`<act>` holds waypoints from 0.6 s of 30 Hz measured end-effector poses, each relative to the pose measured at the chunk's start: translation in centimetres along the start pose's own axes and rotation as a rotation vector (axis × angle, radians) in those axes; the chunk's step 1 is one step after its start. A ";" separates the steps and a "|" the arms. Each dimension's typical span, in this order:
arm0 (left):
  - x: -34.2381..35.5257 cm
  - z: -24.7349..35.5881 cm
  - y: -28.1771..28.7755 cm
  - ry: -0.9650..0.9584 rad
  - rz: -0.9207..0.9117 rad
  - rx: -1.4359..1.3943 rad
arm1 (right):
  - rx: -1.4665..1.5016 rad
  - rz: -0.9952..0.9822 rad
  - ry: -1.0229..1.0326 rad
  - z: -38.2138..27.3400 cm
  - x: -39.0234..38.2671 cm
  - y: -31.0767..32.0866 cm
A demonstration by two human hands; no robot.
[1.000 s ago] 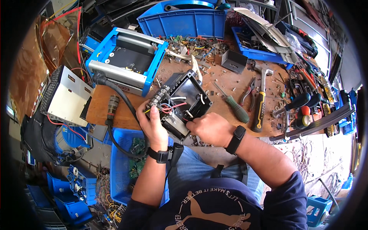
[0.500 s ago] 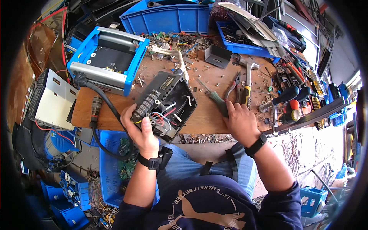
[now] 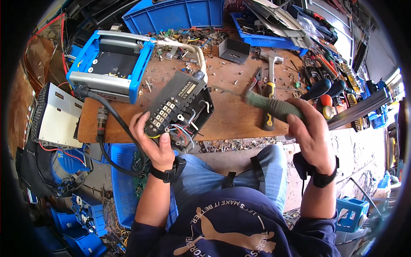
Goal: The person disassembles a black electrical control box on a cluttered workbench. They use pliers to strip wires and a screwdriver to remove screws from the casing and internal components. The person removes the cover, manipulates the internal wiring, and inspects the device throughout the process.
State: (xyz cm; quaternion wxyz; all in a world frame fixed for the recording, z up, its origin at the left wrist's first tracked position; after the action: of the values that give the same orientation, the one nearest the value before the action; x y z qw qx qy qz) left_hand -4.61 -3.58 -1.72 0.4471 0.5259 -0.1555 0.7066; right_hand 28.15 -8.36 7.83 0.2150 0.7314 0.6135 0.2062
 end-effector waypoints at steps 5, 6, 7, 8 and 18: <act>0.2 -1.4 0.2 -0.007 0.005 -0.060 | -0.044 0.012 0.230 -3.0 -3.2 -0.5; 0.5 -1.5 0.4 -0.004 -0.020 -0.071 | -0.050 0.035 0.295 -3.0 -3.7 -0.5; 0.5 -1.6 0.3 -0.012 -0.033 -0.071 | -0.032 -0.016 0.277 -2.9 -3.9 -0.7; 0.6 -1.8 0.3 -0.019 -0.047 -0.069 | -0.014 -0.068 0.259 -2.9 -4.1 -0.8; 0.4 -1.5 0.2 -0.024 -0.048 -0.071 | -0.041 -0.129 0.246 -1.5 -1.1 -6.4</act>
State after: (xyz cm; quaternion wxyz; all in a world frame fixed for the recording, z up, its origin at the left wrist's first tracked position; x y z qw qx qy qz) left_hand -5.68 -2.42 -1.89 0.4804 0.5216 -0.1733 0.6835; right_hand 21.91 -8.36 5.41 0.1658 0.6550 0.6768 0.2923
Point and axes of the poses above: each hand's wrist, its own x-axis towards the middle knuckle, its own y-axis out of the back of the hand, z = x × y, the point moved 6 cm from there along x, towards the middle knuckle, and after that the axes turned 10 degrees about -y, right-handed, at the moved point
